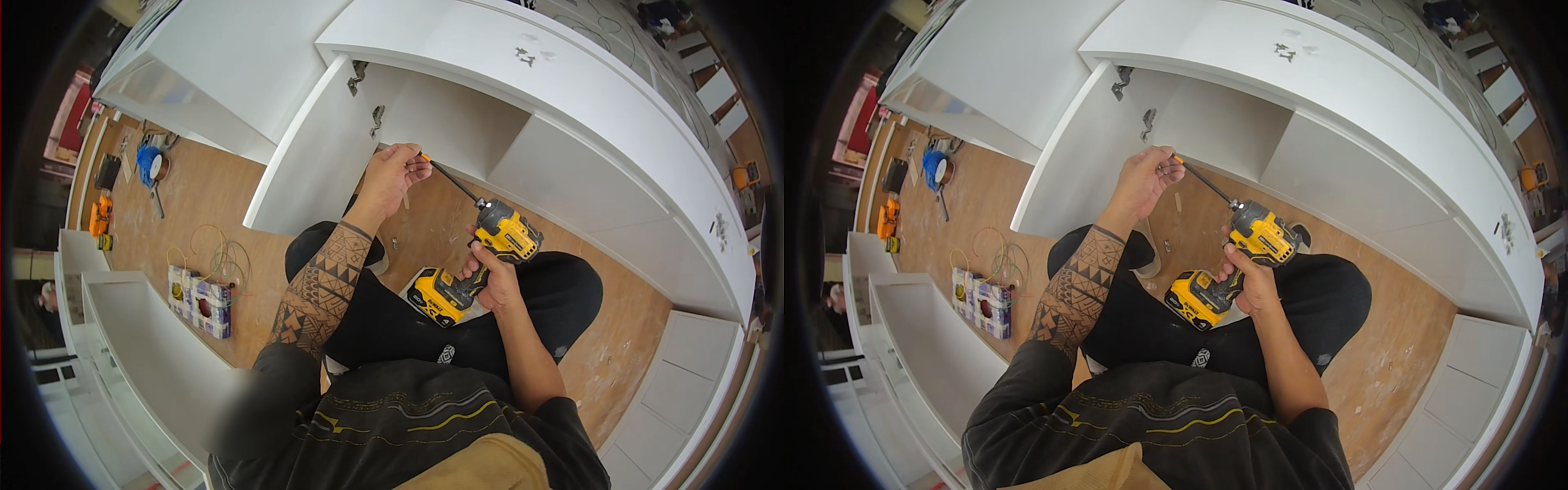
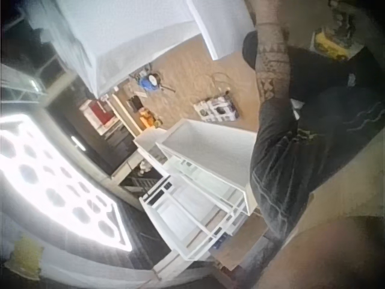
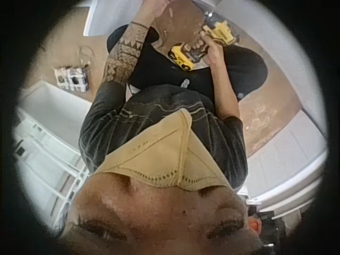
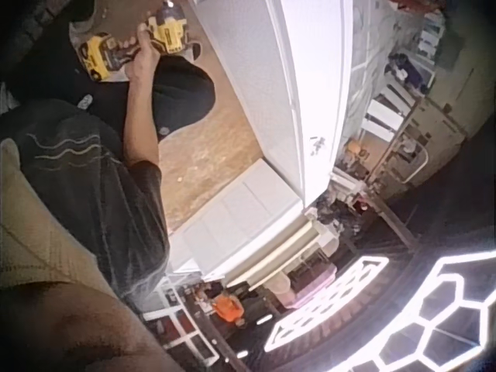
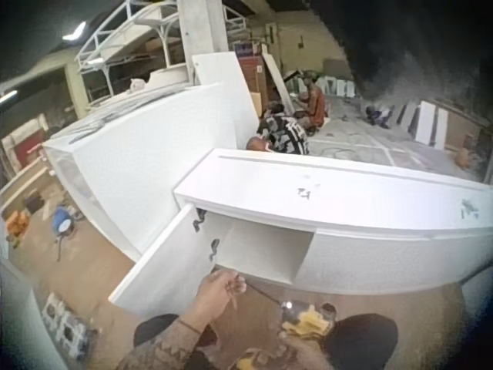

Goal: Using a power drill to install hinges and attach doors to a set of white kitchen cabinets.

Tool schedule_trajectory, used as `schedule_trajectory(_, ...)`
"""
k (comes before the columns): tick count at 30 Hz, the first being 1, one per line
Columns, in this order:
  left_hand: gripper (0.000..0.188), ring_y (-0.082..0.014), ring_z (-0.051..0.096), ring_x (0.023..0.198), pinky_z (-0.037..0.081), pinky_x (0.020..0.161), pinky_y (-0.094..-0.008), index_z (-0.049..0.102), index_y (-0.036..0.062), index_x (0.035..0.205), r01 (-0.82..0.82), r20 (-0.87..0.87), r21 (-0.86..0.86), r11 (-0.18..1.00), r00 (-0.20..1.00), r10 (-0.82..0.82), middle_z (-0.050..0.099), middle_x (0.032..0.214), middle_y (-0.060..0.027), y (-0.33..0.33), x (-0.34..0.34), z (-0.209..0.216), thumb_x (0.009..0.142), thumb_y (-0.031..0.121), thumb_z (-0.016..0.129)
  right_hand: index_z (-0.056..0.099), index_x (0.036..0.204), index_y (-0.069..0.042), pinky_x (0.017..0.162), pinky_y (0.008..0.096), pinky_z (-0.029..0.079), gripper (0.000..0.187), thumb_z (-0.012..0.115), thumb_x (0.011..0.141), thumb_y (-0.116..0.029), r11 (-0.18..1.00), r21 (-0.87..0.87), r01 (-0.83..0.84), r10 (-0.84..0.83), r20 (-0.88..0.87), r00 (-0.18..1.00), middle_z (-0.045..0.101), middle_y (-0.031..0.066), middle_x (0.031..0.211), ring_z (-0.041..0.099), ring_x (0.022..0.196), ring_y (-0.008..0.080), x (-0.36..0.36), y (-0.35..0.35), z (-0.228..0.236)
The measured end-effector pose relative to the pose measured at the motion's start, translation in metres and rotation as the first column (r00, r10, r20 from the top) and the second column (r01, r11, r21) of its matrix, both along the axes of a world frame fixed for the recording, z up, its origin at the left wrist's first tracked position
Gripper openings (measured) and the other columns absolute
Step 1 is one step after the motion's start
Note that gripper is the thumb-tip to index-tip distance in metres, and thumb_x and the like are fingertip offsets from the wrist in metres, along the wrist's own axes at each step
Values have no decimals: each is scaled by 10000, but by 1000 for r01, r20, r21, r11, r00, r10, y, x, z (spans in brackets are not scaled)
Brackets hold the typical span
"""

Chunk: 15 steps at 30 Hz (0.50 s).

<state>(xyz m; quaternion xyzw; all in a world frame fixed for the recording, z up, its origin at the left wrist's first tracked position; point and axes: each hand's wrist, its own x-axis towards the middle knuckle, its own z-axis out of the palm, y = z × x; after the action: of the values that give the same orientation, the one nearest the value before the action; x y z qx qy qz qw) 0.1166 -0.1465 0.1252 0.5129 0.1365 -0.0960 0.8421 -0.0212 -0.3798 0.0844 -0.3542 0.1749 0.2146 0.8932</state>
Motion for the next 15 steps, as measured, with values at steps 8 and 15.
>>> schedule_trajectory(8, 224, -186, 674, 863, 589, 814, -318, 644, -10, 1064, -59, -60, -26, 998, 997, 58, 661, 894, -73, -3, -8, 2, 996, 200, 680, 671, 1233, -40, 617, 321, 500, 291, 730, 977, -165, 996, 89, -31, 38, -72, 997, 556, -13, 713, 567, 613, 128, 10, -1, 3)
schedule_trajectory(15, 265, -47, 432, 608, 347, 521, -244, 724, 22, 963, -391, 408, 305, 868, 878, 251, 486, 687, 35, 32, 3, 99, 1002, 275, 658, 666, 1214, -108, 630, 361, 508, 263, 697, 996, -253, 984, 147, -104, 123, -127, 984, 529, -23, 658, 545, 592, 140, 17, 0, -25)
